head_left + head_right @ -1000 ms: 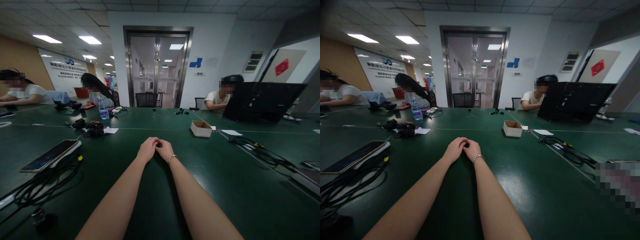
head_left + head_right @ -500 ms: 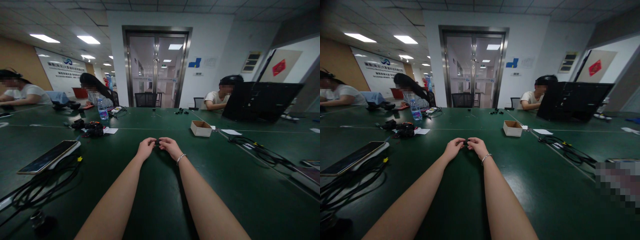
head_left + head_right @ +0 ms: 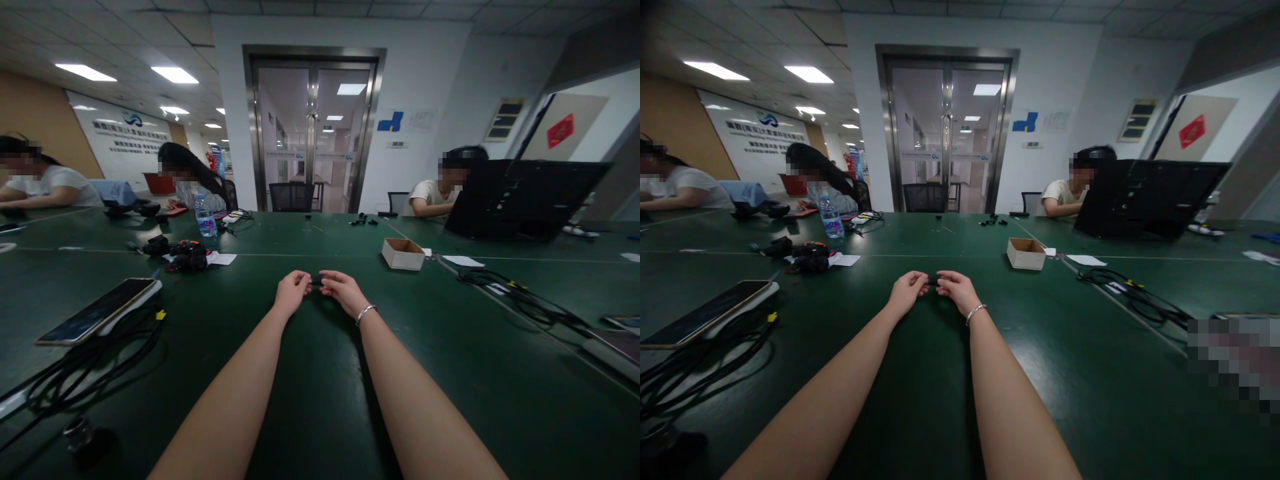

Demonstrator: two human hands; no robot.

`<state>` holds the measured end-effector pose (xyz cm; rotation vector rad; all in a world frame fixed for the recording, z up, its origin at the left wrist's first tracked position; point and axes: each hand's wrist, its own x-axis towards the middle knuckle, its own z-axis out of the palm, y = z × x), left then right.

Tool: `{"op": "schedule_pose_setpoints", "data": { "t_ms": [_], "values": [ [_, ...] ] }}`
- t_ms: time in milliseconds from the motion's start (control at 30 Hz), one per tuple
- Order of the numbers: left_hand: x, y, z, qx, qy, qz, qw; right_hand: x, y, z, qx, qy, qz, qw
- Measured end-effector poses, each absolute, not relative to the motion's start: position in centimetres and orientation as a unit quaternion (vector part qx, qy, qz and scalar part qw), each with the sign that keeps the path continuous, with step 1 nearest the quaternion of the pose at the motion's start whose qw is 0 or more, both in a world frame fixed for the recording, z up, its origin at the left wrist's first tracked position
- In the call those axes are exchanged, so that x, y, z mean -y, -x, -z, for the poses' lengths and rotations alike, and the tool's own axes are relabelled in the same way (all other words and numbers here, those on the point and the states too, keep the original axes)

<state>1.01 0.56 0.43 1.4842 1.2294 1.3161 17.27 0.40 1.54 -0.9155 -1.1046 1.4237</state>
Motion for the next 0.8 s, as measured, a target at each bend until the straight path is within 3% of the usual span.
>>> {"op": "schedule_pose_setpoints", "data": {
  "t_ms": [800],
  "values": [
    [0.3,-1.2,-1.6,-0.534,-0.564,-0.494,0.391,0.1,-17.5,-1.8,0.471,0.363,-0.609,0.525]
  ]
}}
